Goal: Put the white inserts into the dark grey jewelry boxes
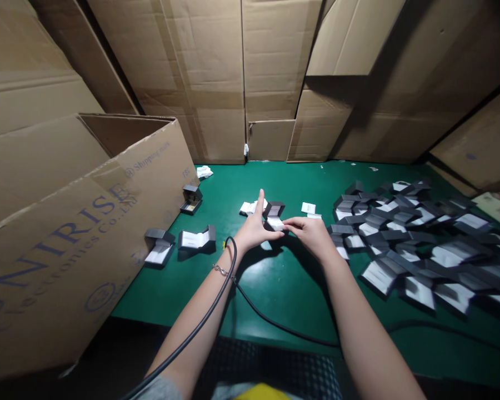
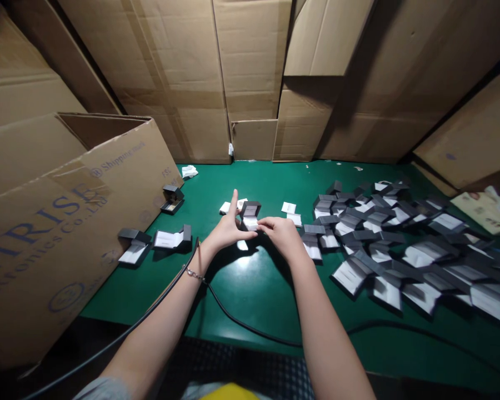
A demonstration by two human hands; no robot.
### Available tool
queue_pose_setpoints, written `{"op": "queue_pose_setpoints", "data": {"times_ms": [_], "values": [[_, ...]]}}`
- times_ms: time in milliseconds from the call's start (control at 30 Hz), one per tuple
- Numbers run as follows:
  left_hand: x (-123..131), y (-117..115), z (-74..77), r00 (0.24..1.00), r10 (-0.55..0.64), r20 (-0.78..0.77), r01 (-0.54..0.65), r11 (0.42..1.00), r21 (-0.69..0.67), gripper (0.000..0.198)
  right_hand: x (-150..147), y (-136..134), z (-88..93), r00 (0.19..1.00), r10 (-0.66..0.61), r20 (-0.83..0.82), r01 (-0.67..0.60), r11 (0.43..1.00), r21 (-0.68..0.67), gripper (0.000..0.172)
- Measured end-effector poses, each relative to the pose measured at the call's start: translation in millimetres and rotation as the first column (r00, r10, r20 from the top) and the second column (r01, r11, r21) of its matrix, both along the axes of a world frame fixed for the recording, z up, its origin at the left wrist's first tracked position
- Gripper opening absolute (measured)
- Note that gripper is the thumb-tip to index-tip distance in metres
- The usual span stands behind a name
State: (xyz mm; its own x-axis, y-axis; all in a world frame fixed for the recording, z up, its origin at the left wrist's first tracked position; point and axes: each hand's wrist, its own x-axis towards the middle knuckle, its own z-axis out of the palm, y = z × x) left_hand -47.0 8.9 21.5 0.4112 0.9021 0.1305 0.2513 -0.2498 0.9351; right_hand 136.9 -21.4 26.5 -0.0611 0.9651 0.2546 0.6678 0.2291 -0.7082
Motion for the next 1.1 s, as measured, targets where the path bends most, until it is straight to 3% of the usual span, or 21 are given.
{"op": "queue_pose_setpoints", "data": {"times_ms": [133,400,700,867,1100], "values": [[1,1,-1.2,0.999,0.03,-0.013,-0.03,1.0,-0.001,0.129,0,1,-2.6,1.0,-0.008,0.005,0.008,1.0,0.026,0.015],[2,3,-1.7,0.993,0.108,0.057,-0.106,0.994,-0.037,0.133,-2,-2,-1.6,1.0,-0.003,0.015,0.002,0.998,0.065,0.033],[4,6,-0.4,0.96,0.177,0.215,-0.15,0.979,-0.137,0.135,-23,-9,-7.4,0.965,0.041,0.26,-0.107,0.964,0.244,0.05],[7,-1,6.5,0.972,0.186,0.145,-0.172,0.979,-0.105,0.129,-29,-10,-12.2,0.946,-0.028,0.324,-0.065,0.96,0.273,0.047],[11,-4,7.1,0.965,0.204,0.163,-0.189,0.977,-0.1,0.127,-30,-14,-6.8,0.945,-0.084,0.316,-0.02,0.95,0.31,0.038]]}}
